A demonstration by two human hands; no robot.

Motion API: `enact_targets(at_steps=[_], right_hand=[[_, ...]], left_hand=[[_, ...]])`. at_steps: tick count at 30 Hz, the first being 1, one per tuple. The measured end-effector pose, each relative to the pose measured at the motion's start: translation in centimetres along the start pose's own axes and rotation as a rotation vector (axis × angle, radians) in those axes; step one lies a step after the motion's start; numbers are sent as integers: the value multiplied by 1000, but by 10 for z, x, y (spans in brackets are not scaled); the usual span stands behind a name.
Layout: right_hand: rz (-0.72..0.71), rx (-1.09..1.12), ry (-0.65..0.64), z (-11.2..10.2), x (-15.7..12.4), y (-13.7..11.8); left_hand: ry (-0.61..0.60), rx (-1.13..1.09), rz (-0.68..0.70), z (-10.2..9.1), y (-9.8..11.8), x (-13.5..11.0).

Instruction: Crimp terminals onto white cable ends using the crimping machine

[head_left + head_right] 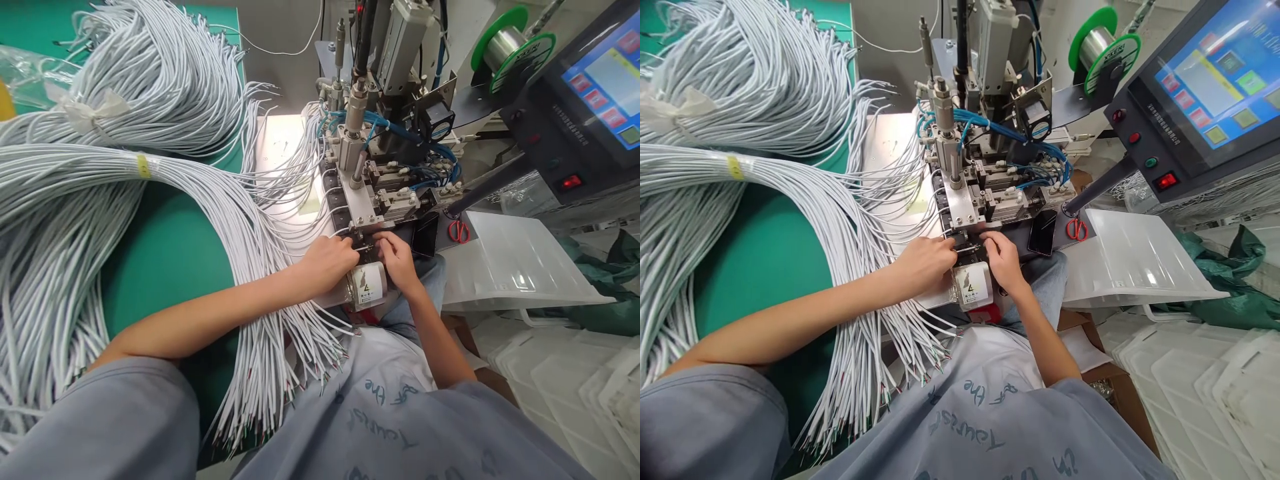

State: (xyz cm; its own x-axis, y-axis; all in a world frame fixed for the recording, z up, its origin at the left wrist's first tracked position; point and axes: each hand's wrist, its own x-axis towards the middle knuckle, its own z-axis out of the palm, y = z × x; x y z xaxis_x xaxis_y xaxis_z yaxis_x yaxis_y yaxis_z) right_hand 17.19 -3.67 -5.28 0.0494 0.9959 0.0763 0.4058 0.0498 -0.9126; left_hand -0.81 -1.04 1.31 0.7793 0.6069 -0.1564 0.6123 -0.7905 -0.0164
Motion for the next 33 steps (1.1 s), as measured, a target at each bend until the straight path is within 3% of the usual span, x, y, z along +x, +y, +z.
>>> enact_targets(at_steps=[3, 6, 8, 12, 14, 20, 24, 27, 29, 31, 33], right_hand=[[-149, -62, -85, -2, -9, -8], [-180, -129, -136, -4, -13, -9], [-190, -138, -68, -5, -14, -10], [-180, -119, 233, -4, -28, -20], [-126, -114, 261, 0, -44, -30], [-6, -269, -258, 35, -92, -49], [68, -213, -424, 56, -99, -48], [77, -124, -449, 60, -96, -46], [60, -113, -447, 59, -94, -45], [37, -131, -451, 57, -92, -45], [27, -146, -458, 56, -90, -45]], left_hand=[[21, -12, -2, 1, 1, 0], [22, -28, -2, 1, 1, 0], [19, -38, -10, 1, 1, -1], [-2, -61, -40, 2, -1, -2], [-16, -57, -84, 1, -2, -2], [-6, -29, -229, -2, -10, 1], [30, -56, -299, -9, -41, 9], [238, 4, -494, -12, -83, 13], [311, 42, -561, -7, -110, 13], [289, 8, -631, 2, -130, 13], [194, -61, -717, 10, -143, 16]])
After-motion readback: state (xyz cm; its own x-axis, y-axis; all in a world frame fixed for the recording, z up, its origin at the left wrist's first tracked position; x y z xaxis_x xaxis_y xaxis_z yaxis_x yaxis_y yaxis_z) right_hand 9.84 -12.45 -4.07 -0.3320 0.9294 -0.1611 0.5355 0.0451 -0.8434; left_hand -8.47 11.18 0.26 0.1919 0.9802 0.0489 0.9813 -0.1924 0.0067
